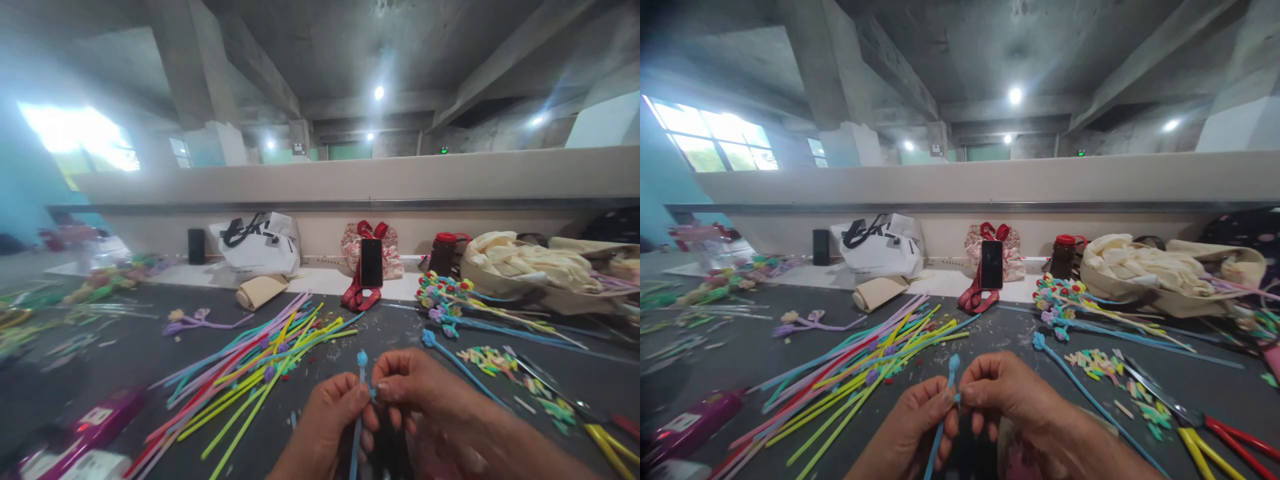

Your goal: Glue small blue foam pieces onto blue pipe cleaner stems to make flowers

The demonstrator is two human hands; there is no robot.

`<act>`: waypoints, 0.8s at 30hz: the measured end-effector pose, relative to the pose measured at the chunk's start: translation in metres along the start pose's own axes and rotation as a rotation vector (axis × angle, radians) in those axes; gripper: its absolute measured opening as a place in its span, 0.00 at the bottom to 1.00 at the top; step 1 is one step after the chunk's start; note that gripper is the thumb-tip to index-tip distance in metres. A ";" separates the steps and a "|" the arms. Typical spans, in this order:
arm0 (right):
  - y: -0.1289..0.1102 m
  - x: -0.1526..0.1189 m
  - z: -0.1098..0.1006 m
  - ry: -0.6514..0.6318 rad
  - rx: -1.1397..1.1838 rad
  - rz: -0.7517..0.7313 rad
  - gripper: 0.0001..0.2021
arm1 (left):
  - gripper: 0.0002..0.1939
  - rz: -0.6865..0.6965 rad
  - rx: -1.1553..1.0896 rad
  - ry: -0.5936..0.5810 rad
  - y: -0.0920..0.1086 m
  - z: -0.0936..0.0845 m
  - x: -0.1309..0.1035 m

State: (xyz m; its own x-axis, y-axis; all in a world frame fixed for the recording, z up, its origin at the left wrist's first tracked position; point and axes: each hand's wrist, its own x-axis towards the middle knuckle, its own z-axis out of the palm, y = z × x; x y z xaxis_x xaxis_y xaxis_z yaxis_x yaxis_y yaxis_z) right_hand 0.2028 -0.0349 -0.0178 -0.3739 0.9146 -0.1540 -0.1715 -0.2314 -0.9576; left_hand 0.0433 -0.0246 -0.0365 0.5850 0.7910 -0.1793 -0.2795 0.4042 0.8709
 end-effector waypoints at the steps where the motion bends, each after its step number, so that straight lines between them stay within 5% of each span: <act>1: 0.000 0.000 0.001 -0.001 0.000 -0.007 0.07 | 0.13 -0.002 -0.002 -0.010 0.001 -0.001 0.000; 11: 0.000 -0.006 0.000 -0.140 0.060 0.052 0.08 | 0.14 0.019 0.029 -0.092 -0.001 0.000 0.000; 18: -0.007 -0.004 -0.001 0.062 -0.080 -0.042 0.12 | 0.14 -0.009 0.040 0.069 0.002 -0.001 0.002; 24: -0.001 -0.002 0.004 0.089 -0.150 -0.063 0.09 | 0.16 -0.024 0.045 0.070 -0.002 -0.002 0.003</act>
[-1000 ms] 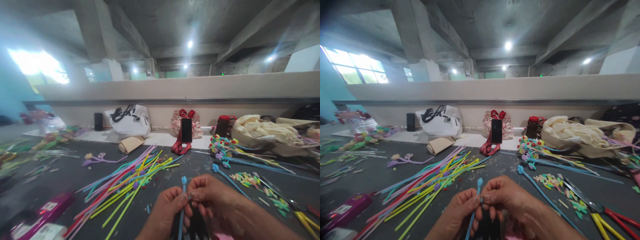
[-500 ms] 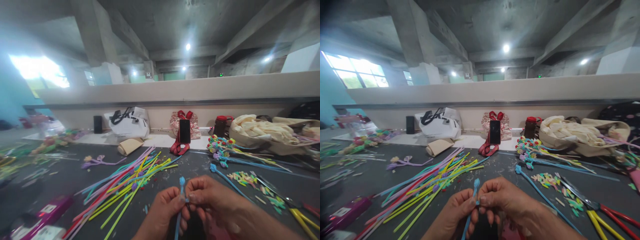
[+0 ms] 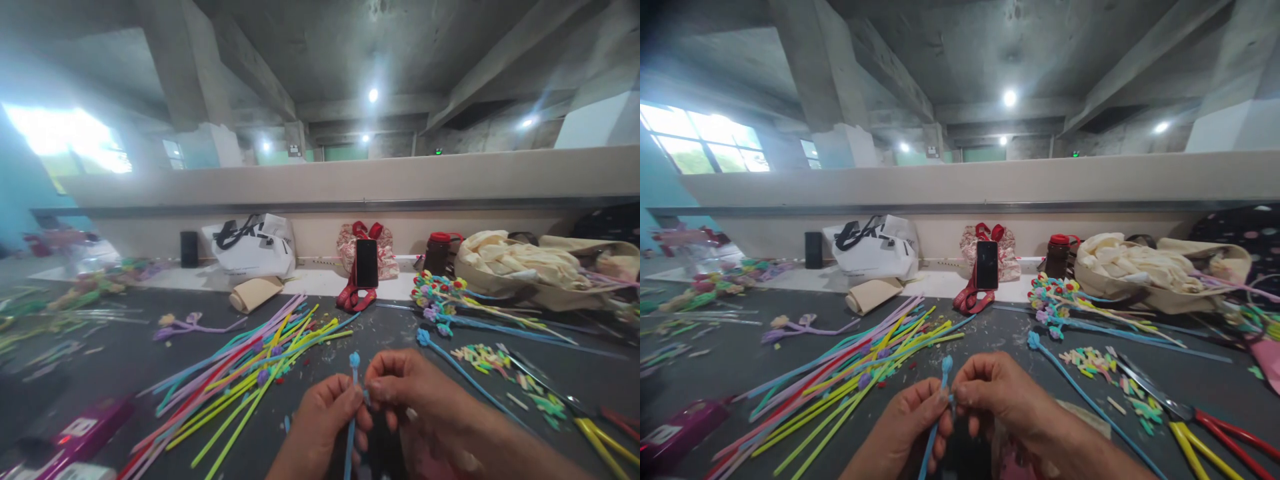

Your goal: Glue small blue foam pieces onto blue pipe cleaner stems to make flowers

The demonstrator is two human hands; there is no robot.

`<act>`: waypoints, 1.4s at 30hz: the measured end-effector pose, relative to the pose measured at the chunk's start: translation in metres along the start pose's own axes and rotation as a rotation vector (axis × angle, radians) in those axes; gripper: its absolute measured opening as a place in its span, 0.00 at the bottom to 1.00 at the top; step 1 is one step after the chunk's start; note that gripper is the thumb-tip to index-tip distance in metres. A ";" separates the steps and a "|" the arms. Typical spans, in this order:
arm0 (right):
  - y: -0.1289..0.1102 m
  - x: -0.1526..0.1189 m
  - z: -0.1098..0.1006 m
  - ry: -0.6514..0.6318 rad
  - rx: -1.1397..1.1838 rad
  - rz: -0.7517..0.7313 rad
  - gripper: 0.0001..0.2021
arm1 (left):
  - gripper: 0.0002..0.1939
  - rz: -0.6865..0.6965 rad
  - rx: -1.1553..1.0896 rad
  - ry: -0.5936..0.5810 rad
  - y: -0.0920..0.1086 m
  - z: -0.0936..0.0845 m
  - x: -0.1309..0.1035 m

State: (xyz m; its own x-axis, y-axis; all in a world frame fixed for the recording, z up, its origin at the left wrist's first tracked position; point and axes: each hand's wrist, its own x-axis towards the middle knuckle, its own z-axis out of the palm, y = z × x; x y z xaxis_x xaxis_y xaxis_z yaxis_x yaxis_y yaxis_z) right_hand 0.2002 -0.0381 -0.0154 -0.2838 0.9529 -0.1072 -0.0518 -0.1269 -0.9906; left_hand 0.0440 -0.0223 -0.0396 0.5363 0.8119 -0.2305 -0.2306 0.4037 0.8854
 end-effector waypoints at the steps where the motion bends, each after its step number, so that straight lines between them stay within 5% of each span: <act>1: 0.000 0.000 0.000 -0.003 -0.001 0.003 0.09 | 0.16 -0.008 0.008 -0.005 0.001 0.001 -0.001; 15: -0.010 -0.001 0.003 0.080 -0.166 -0.013 0.02 | 0.17 -0.039 0.055 0.126 0.007 0.007 -0.006; 20: -0.050 -0.027 -0.031 0.326 -0.444 -0.226 0.02 | 0.16 -0.055 0.077 0.156 0.006 0.006 -0.004; 23: -0.060 -0.049 -0.063 0.509 -0.524 -0.235 0.04 | 0.17 -0.047 0.085 0.150 0.004 0.006 -0.004; 29: -0.038 -0.074 -0.104 0.617 -0.548 -0.147 0.09 | 0.18 -0.079 0.144 0.131 0.002 0.006 -0.002; 42: -0.013 -0.063 -0.117 0.526 -0.916 -0.093 0.08 | 0.15 -0.084 0.149 0.160 0.007 0.012 -0.008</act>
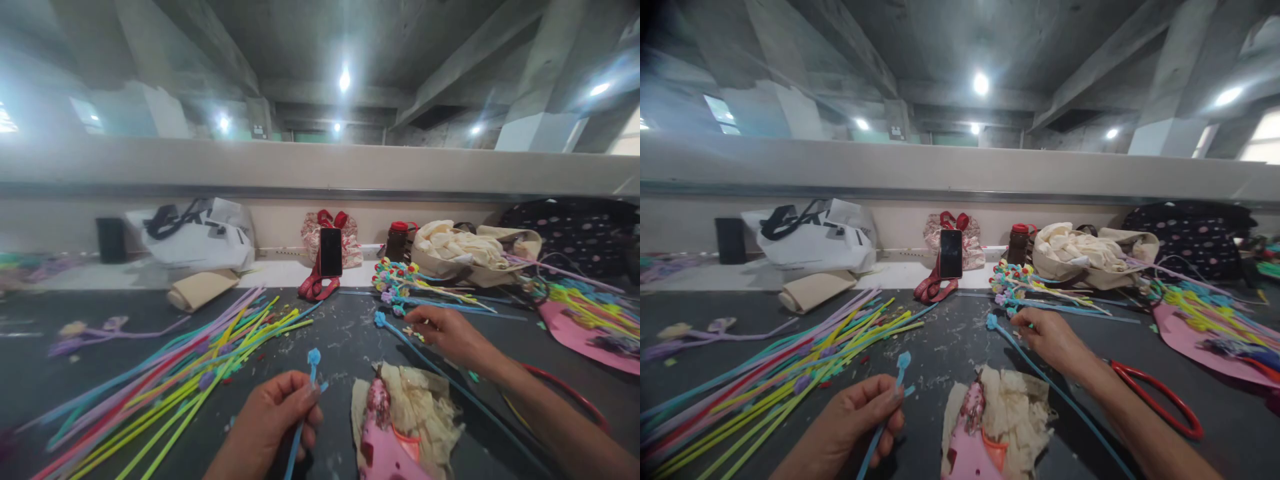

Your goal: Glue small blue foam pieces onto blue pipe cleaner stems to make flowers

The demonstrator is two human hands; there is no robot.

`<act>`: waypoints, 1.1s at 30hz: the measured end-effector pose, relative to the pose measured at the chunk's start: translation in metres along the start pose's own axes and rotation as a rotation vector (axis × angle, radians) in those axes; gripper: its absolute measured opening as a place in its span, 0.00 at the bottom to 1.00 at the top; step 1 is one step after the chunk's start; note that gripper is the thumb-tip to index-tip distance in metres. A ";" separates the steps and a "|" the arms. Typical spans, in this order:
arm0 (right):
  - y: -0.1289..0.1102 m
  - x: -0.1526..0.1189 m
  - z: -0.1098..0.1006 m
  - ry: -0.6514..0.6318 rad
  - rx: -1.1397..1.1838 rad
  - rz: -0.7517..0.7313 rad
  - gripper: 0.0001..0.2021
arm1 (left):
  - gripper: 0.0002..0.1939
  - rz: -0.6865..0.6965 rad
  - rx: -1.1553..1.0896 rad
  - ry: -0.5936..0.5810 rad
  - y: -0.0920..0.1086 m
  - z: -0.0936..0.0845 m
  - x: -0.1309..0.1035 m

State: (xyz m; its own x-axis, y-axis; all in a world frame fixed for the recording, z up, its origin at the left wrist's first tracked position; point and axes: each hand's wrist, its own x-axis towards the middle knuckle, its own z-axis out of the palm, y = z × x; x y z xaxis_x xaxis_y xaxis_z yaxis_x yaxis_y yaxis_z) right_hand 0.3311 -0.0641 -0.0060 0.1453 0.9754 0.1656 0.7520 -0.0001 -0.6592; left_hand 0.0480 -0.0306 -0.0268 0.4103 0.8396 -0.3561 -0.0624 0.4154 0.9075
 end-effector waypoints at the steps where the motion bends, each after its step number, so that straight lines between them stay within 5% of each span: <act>1: 0.000 0.000 0.001 -0.024 -0.007 -0.004 0.07 | 0.15 0.005 0.002 -0.002 0.000 -0.001 0.000; 10: -0.055 -0.051 0.018 -0.345 -0.070 -0.106 0.07 | 0.12 0.020 0.041 -0.031 0.000 -0.001 -0.002; 14: -0.076 -0.079 0.025 -0.351 -0.270 -0.076 0.03 | 0.12 0.036 0.054 -0.045 0.000 -0.002 -0.004; 21: -0.071 -0.083 0.053 -0.409 -0.537 0.007 0.17 | 0.13 0.011 0.085 -0.147 -0.002 0.000 -0.001; 33: -0.067 -0.087 0.048 -0.284 -0.265 -0.017 0.07 | 0.09 0.104 0.247 -0.214 -0.027 0.028 0.004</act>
State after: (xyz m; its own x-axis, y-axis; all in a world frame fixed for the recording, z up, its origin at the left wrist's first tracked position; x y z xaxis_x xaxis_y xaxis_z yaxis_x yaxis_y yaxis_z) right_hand 0.2377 -0.1388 -0.0114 -0.0249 0.9979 -0.0595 0.8983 -0.0038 -0.4394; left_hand 0.0765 -0.0479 -0.0465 0.5967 0.7694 -0.2278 0.0978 0.2120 0.9724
